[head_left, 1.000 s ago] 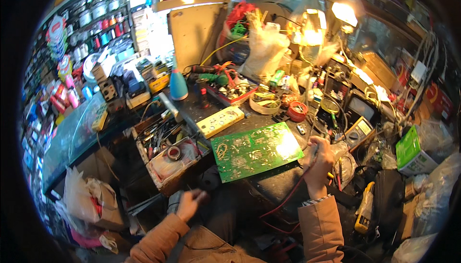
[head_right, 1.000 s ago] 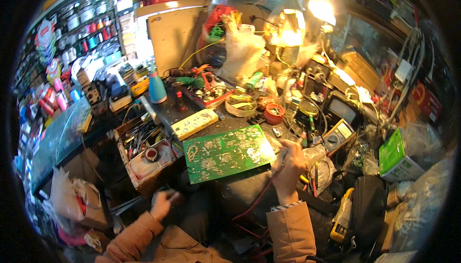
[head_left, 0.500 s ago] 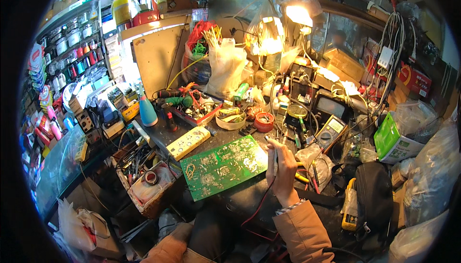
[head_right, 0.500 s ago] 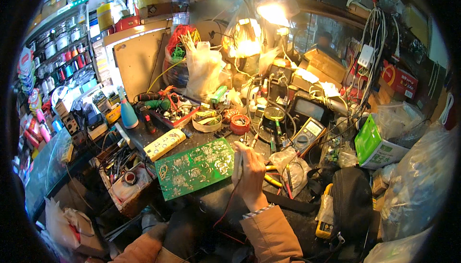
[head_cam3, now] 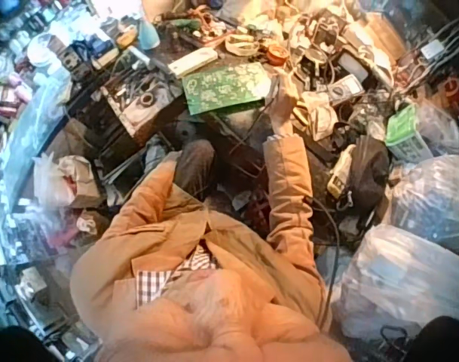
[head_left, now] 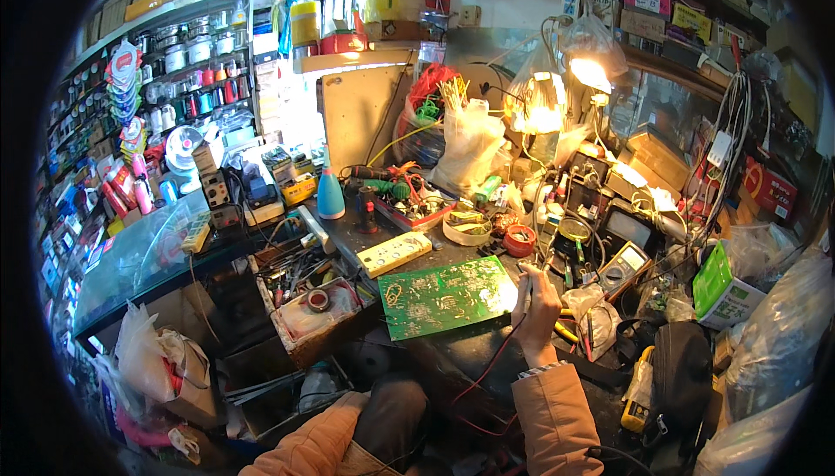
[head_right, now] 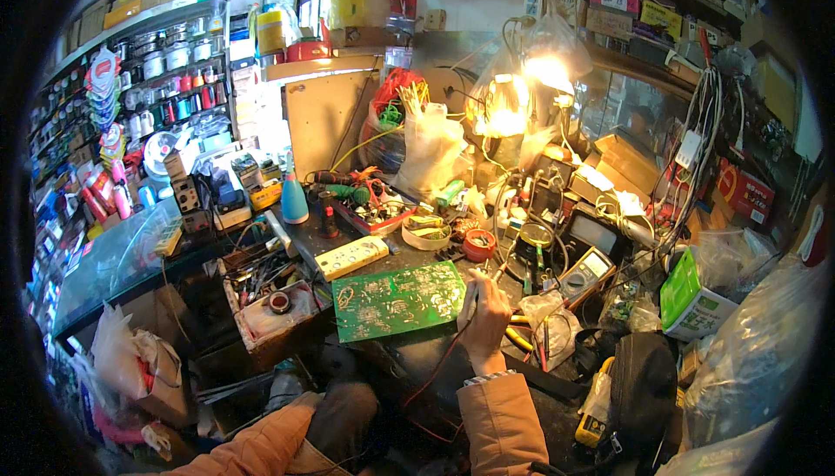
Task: The person uses a multimeter to test points on a green circuit board. They hold the board with one hand and probe various locations with the multimeter leads, occasionally flipping the board to access the other side.
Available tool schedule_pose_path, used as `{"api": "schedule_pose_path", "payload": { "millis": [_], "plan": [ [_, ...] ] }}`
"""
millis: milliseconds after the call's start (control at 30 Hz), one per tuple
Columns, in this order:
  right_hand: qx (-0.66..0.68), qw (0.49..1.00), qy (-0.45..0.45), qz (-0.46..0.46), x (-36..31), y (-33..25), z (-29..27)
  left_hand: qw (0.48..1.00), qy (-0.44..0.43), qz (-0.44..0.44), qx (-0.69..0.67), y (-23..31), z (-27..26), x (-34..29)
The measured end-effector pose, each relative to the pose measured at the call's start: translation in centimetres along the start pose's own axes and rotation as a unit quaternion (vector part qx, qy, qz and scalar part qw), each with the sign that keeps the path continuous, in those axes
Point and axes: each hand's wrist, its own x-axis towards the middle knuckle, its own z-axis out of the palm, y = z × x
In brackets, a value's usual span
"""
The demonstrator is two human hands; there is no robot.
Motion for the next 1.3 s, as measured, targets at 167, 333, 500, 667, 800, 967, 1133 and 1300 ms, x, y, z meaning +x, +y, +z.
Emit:
{"api": "schedule_pose_path", "payload": {
  "millis": [167,333,500,667,800,967,1133,1300],
  "plan": [
    [-0.012,1.000,0.003,-0.013,0.1,-0.2,-0.3,1.000,0.001,0.022,0.006,0.5,0.0,-2.0],
    [-0.012,1.000,0.003,-0.019,-0.1,-0.1,-0.3,0.998,-0.008,0.059,0.022,1.4,-0.2,-4.8],
    [-0.011,0.998,0.028,-0.051,-0.8,1.3,0.5,0.993,-0.018,0.110,0.047,3.4,-1.0,-8.4],
    [-0.001,1.000,0.012,-0.022,-1.2,1.9,1.3,0.988,-0.016,0.148,0.047,5.8,-2.1,-12.5],
    [0.008,0.999,0.031,-0.037,-0.9,1.2,1.2,0.984,-0.005,0.169,0.048,7.0,-2.8,-15.7],
    [0.016,0.999,0.025,-0.028,-0.8,0.6,1.0,0.980,0.009,0.192,0.052,8.0,-3.3,-18.2],
    [0.015,0.999,0.036,-0.035,-0.8,0.6,1.1,0.975,0.017,0.213,0.062,9.3,-3.9,-19.3],
    [0.026,0.999,0.028,-0.034,-0.6,-0.1,0.7,0.972,0.026,0.222,0.075,10.2,-4.1,-19.8]
  ]
}}
